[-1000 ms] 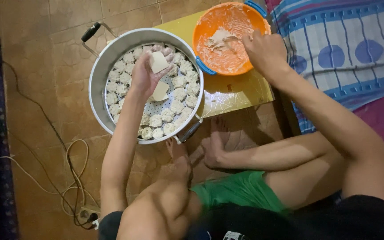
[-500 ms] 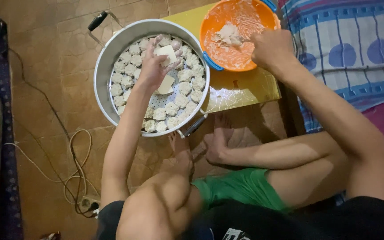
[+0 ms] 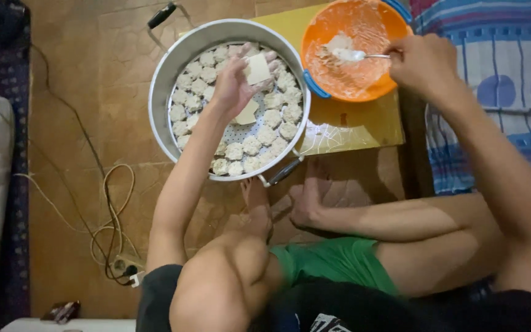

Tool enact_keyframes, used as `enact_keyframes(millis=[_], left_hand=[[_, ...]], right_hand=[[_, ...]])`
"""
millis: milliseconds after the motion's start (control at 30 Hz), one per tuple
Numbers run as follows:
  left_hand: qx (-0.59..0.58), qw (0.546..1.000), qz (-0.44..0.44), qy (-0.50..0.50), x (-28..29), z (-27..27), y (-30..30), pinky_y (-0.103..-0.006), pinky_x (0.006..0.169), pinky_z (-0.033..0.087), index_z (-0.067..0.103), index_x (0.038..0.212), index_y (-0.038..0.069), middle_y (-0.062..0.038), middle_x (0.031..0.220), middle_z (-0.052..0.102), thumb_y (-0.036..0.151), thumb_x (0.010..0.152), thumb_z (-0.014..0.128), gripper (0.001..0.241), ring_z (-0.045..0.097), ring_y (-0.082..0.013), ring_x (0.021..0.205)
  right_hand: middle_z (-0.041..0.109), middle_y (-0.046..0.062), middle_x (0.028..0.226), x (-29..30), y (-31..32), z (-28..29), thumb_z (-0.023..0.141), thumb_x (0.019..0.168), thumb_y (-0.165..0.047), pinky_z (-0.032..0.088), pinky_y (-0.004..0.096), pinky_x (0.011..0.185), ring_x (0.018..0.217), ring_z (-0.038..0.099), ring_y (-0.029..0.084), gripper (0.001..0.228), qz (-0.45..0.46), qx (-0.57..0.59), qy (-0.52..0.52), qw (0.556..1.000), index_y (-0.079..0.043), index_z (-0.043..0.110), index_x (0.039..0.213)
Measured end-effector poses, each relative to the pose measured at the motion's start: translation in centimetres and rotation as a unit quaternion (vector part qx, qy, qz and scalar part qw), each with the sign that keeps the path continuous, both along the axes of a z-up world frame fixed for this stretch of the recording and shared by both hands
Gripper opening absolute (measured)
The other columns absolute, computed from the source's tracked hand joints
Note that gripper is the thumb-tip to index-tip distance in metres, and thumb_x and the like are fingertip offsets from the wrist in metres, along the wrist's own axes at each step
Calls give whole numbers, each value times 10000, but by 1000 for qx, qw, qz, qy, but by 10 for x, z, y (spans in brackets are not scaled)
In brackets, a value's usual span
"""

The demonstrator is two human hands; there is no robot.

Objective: Filling dumpling wrappers with a mixture using a spoon and placing them in a steamer basket.

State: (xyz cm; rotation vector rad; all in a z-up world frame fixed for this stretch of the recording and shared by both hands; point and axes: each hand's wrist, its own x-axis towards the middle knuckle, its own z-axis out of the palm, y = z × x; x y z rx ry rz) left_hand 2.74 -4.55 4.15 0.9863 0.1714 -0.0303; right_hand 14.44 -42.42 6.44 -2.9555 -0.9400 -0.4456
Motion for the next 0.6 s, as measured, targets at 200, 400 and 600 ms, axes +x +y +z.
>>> enact_keyframes(millis=[200, 400, 600], left_hand=[[-51, 998, -21, -19, 0, 0, -1, -491, 1100, 554, 240, 1506, -26, -315, 1441, 536, 52, 970, 335, 550, 581, -394, 1310], [-84, 995, -43, -12, -2, -1, -9, -470, 1043, 582, 387, 1463, -68, -305, 1379, 549, 222, 1033, 290, 528, 619, -329, 1196], [-139, 988, -58, -31, -8, 6, -8, -514, 1148, 513, 328, 1523, -11, -262, 1480, 522, 292, 1054, 293, 559, 564, -333, 1314]], right_hand=[[771, 145, 854, -36, 10, 41, 634, 1055, -157, 487, 385, 467, 484, 635, 297, 273, 14, 93, 77, 993, -35, 829, 1200], [730, 129, 1046, -70, 62, 25, 558, 1078, 21, 509, 297, 733, 832, 614, 199, 261, 176, 224, 153, 946, -38, 715, 1277], [495, 54, 880, -100, 97, 20, 675, 963, 37, 360, 302, 426, 538, 425, 159, 432, 196, 205, -30, 958, -161, 736, 1342]])
